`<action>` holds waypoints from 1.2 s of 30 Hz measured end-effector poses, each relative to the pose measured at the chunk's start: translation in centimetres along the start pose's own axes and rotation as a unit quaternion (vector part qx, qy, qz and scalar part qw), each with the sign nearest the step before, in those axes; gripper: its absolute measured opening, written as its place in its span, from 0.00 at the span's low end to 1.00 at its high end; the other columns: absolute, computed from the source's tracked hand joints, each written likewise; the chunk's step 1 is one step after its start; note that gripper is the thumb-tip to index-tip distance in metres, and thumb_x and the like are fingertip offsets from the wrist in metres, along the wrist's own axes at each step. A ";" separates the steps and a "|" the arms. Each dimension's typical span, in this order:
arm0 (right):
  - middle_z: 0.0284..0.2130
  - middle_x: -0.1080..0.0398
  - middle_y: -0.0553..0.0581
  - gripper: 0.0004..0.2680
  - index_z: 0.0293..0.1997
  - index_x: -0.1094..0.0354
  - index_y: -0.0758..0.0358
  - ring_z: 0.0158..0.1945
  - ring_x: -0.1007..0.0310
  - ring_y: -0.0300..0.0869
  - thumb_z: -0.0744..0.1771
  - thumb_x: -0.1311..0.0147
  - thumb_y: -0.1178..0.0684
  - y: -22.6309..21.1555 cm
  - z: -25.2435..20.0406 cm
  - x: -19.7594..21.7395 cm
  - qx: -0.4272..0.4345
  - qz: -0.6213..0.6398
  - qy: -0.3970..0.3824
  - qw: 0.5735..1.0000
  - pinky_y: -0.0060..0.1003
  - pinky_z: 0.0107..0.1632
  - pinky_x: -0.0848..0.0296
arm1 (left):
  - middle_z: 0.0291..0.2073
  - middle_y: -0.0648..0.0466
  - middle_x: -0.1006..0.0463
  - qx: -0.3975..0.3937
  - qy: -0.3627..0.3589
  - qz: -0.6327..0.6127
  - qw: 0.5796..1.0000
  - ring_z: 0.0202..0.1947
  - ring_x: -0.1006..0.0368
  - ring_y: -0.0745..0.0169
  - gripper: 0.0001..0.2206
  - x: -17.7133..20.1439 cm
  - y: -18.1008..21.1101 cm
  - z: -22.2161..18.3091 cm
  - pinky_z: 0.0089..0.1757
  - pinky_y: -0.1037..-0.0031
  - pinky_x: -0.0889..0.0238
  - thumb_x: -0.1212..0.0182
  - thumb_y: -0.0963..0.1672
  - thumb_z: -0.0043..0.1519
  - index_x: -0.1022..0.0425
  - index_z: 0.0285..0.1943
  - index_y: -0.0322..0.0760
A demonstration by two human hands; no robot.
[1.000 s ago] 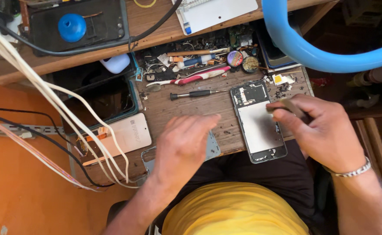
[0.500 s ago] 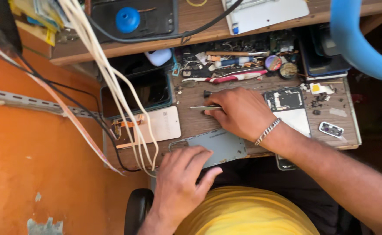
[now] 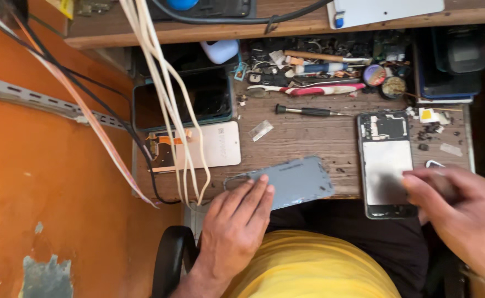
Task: The person uses a metal prying tool to remove adhesive residue from a smartphone back cover and then works on the edges of a smartphone screen assembly. The person handles the back cover and screen assembly separately on a cluttered workbench.
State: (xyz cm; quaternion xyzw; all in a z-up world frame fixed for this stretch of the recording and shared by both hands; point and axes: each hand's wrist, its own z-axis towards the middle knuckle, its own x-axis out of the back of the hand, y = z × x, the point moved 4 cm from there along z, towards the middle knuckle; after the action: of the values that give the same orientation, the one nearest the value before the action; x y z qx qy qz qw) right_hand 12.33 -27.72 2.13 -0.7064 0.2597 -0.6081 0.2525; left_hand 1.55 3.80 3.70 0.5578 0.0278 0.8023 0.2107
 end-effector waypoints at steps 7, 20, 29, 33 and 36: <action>0.26 0.25 0.59 0.12 0.48 0.28 0.69 0.27 0.25 0.42 0.71 0.45 0.47 10.9 0.2 -1.7 -0.059 0.177 -0.031 0.982 0.35 0.37 0.26 | 0.61 0.46 0.22 -0.009 0.084 -0.075 0.994 0.64 0.26 0.48 0.14 1.2 0.2 1.2 0.63 0.62 0.35 0.45 0.39 0.69 0.23 0.63 0.33; 0.29 0.25 0.52 0.08 0.47 0.26 0.61 0.30 0.26 0.31 0.69 0.41 0.49 3.0 -1.4 0.1 -0.010 0.189 0.028 0.982 0.23 0.35 0.30 | 0.65 0.54 0.25 0.090 0.159 -0.015 0.983 0.71 0.36 0.52 0.17 0.6 -9.3 5.1 0.72 0.51 0.54 0.40 0.35 0.65 0.20 0.60 0.42; 0.27 0.22 0.55 0.08 0.40 0.23 0.69 0.27 0.26 0.32 0.66 0.37 0.53 4.3 -4.4 1.3 -0.120 0.099 0.043 0.987 0.27 0.32 0.29 | 0.63 0.47 0.22 0.105 0.066 0.101 0.987 0.68 0.30 0.48 0.20 1.6 -11.1 5.0 0.72 0.52 0.50 0.44 0.36 0.57 0.20 0.60 0.31; 0.27 0.18 0.54 0.10 0.45 0.22 0.65 0.27 0.27 0.33 0.64 0.39 0.51 6.1 -4.6 -1.5 -0.245 0.190 -0.046 0.950 0.30 0.27 0.32 | 0.59 0.41 0.23 0.110 0.111 -0.014 0.988 0.63 0.29 0.43 0.20 2.6 -9.1 5.8 0.67 0.51 0.44 0.50 0.34 0.53 0.22 0.54 0.27; 0.28 0.20 0.51 0.10 0.44 0.22 0.68 0.27 0.31 0.33 0.64 0.39 0.52 7.5 -4.6 -3.3 -0.255 0.274 -0.040 0.927 0.30 0.27 0.33 | 0.60 0.43 0.22 0.065 0.117 0.029 0.991 0.64 0.27 0.46 0.18 2.9 -6.4 6.3 0.68 0.52 0.41 0.47 0.34 0.58 0.20 0.56 0.27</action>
State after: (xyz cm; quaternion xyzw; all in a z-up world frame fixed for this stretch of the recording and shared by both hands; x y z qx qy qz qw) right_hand 6.86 -31.20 -4.72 -0.6722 0.5789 -0.3998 0.2304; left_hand 8.36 9.50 6.89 0.4730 0.0878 0.8644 0.1462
